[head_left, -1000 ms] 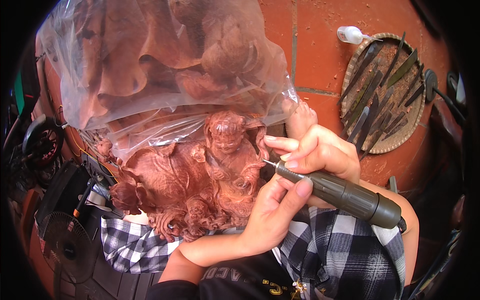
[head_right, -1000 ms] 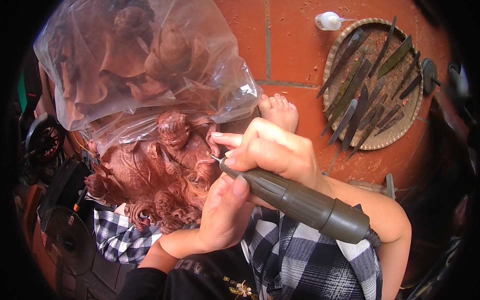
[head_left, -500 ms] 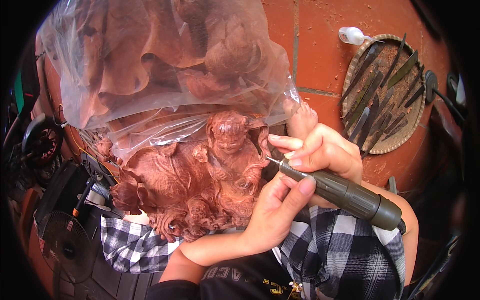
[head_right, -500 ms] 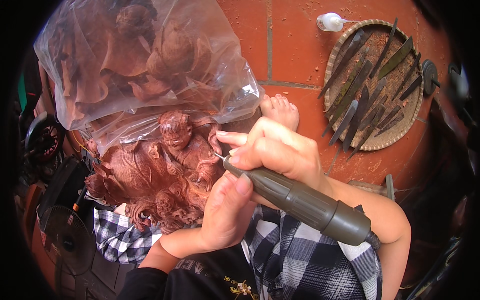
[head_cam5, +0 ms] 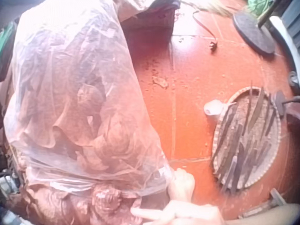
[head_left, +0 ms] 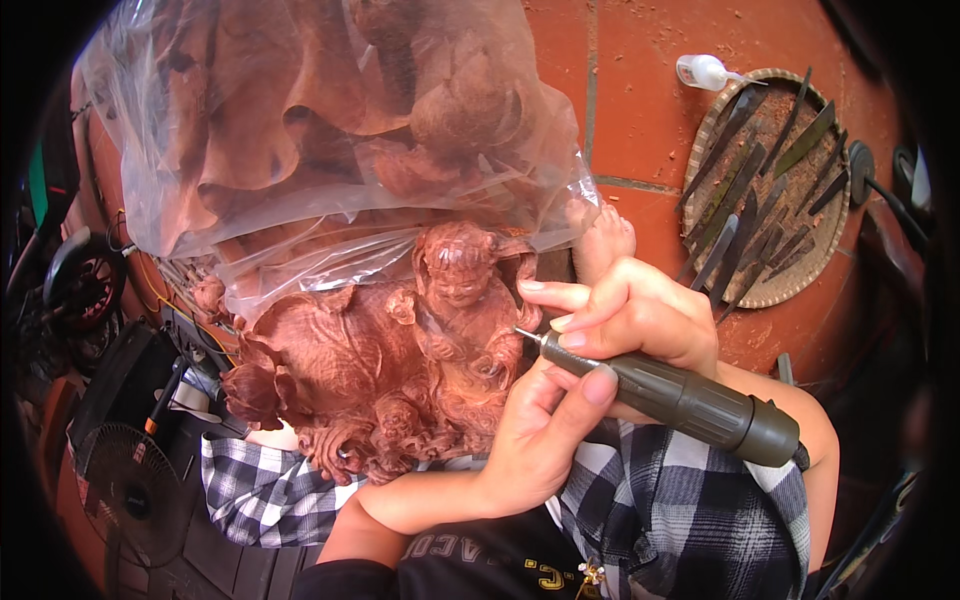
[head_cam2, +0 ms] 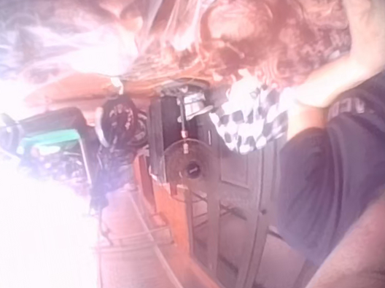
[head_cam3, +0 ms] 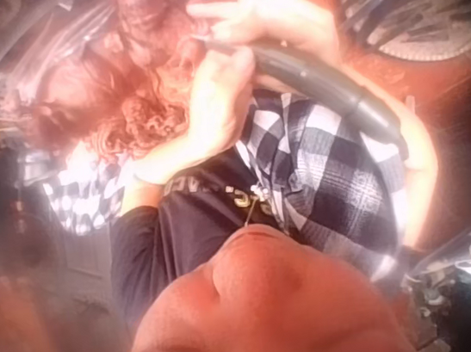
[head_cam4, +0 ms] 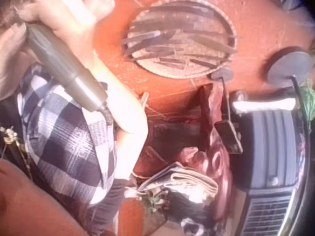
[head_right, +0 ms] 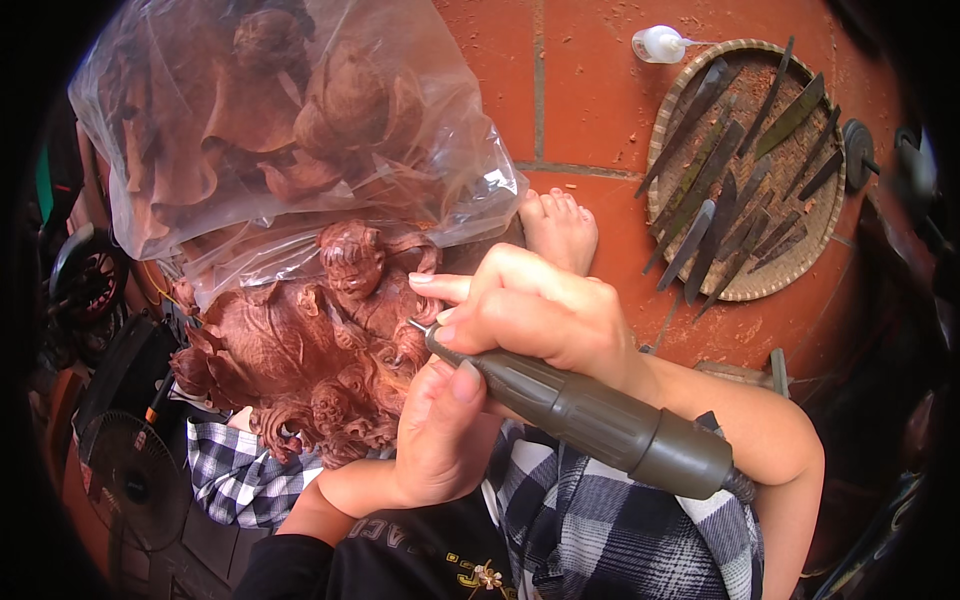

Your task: The person carves a wooden sculpture using a rotary tool, focusing on fine details of a small figure. They briefly switch tools and adjust the workpiece before continuing to refine the surface.

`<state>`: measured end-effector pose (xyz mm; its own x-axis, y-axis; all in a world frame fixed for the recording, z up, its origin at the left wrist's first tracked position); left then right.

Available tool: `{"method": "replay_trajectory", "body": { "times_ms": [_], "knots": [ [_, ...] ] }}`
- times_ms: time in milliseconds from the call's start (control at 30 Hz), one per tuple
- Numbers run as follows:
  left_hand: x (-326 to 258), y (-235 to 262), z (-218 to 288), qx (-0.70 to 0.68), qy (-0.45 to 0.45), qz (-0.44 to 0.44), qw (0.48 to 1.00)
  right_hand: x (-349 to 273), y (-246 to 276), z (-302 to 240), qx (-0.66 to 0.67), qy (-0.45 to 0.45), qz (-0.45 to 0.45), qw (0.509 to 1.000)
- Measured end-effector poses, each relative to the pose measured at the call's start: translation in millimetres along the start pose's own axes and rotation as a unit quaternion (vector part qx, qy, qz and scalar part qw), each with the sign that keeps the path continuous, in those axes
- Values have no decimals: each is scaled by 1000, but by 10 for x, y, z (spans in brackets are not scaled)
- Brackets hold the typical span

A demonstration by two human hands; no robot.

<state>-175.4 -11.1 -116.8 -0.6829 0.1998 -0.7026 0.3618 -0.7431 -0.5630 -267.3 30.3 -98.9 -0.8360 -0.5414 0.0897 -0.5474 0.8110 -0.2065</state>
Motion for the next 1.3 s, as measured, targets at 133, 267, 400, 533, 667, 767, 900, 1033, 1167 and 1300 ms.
{"method": "replay_trajectory", "body": {
  "times_ms": [133,267,400,533,667,767,900,1033,1167,1300],
  "knots": [
    [14,-32,51,12,-6,-14,1000,34,-3,-26,-11,-7,-5,1000],
    [-5,-4,-17,7,2,7,1000,17,11,-34,-18,-9,3,1000],
    [17,-39,-27,1,4,-3,1000,-17,44,-15,-5,-14,10,1000],
    [46,-42,-47,9,-4,-3,1000,-52,89,12,7,-20,24,999],
    [81,-39,-78,-1,7,10,1000,-44,107,13,-31,-4,17,999],
    [92,-41,-62,2,1,13,1000,-40,106,16,-42,-3,19,999],
    [56,-32,-57,4,-5,-4,1000,-47,91,28,14,-17,28,999],
    [45,-31,-42,4,-11,-4,1000,-22,72,7,23,-22,16,999],
    [65,-12,-79,-2,0,10,1000,-42,100,26,3,-20,29,999],
    [91,10,-106,-8,0,20,1000,-46,116,48,15,-18,48,999]
  ]
}}
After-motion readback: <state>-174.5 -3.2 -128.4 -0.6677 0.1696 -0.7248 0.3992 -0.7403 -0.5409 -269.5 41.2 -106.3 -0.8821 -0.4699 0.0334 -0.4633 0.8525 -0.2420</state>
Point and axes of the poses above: each hand's wrist, its own x-axis towards the middle knuckle, its own y-axis out of the back of the hand, z = x × y, the point moved 10 cm from there along x, towards the middle knuckle, and after that the axes turned 5 degrees about -y, right-handed, at the moved point
